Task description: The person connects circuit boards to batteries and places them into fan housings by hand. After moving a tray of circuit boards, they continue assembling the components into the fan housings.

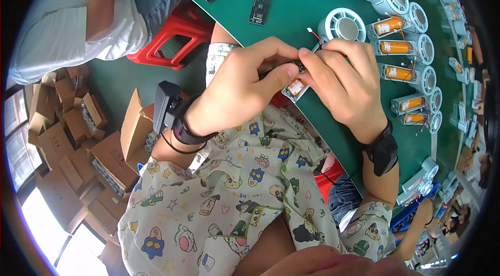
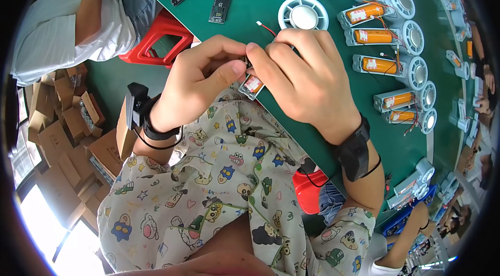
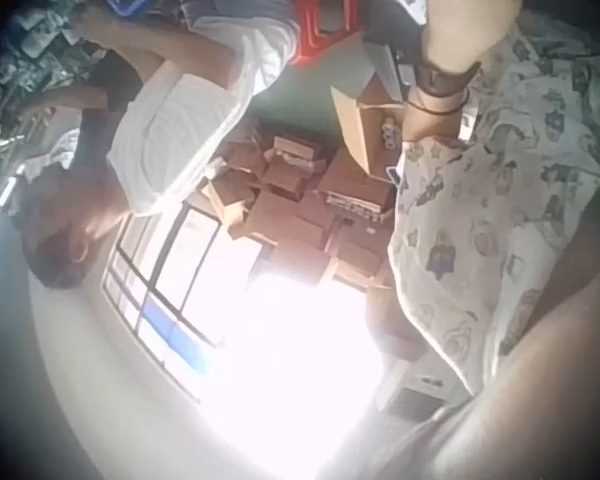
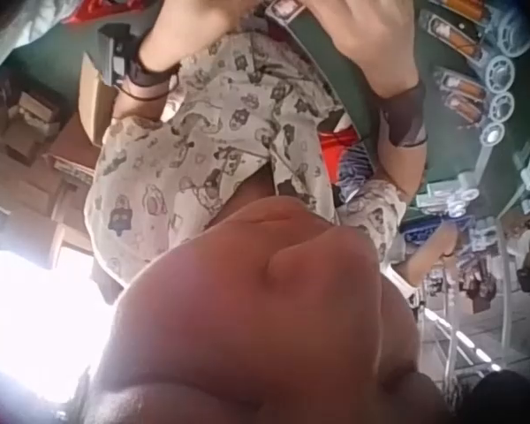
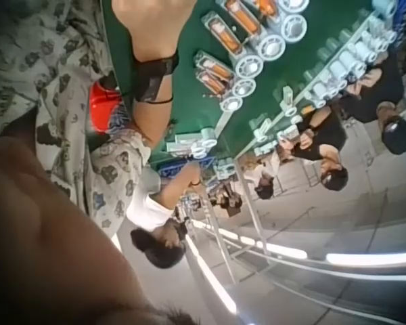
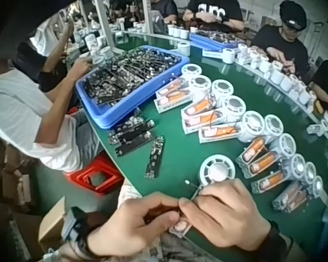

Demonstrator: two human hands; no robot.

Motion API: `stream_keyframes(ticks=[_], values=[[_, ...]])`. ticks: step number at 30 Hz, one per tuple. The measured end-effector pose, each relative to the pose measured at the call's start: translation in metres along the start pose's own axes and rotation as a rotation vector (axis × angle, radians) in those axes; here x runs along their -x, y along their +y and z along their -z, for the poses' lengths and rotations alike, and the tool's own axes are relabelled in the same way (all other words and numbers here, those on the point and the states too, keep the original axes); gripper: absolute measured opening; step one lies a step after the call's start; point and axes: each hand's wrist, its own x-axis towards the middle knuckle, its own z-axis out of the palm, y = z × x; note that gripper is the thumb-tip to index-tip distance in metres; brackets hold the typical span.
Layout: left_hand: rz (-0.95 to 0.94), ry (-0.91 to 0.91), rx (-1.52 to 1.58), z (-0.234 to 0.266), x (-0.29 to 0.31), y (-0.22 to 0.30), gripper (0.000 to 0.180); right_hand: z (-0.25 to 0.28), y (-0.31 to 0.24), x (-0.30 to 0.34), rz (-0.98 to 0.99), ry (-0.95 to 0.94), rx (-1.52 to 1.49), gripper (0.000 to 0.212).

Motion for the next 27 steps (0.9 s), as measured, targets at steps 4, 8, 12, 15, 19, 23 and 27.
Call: stream_keyframes(ticks=[4, 8, 12, 15, 19, 23, 27], values=[[0.127, -0.139, 0.011, 0.011, -0.010, 0.005, 0.025, -0.001, 0.002, 0.001, 0.053, -0.008, -0.010, 0.033], [0.103, -0.215, 0.063, 0.017, -0.015, 0.000, 0.027, 0.000, 0.005, 0.000, 0.071, 0.021, -0.053, 0.030], [0.170, -0.195, 0.153, 0.014, -0.013, 0.005, 0.029, 0.013, 0.003, 0.000, -0.012, -0.078, -0.141, 0.027], [-0.013, -0.053, 0.211, 0.005, -0.006, -0.013, 0.030, 0.015, 0.006, 0.000, -0.112, 0.001, -0.277, 0.023], [-0.178, 0.121, 0.140, -0.008, 0.002, -0.026, 0.035, 0.015, 0.005, 0.002, -0.329, 0.091, -0.447, 0.025], [-0.414, 0.179, -0.286, -0.001, -0.002, -0.034, 0.039, 0.005, 0.002, 0.014, -0.490, 0.185, -0.711, 0.026], [-0.494, 0.243, -0.386, -0.008, -0.005, -0.039, 0.041, 0.006, 0.002, 0.013, -0.511, 0.210, -0.807, 0.025]])
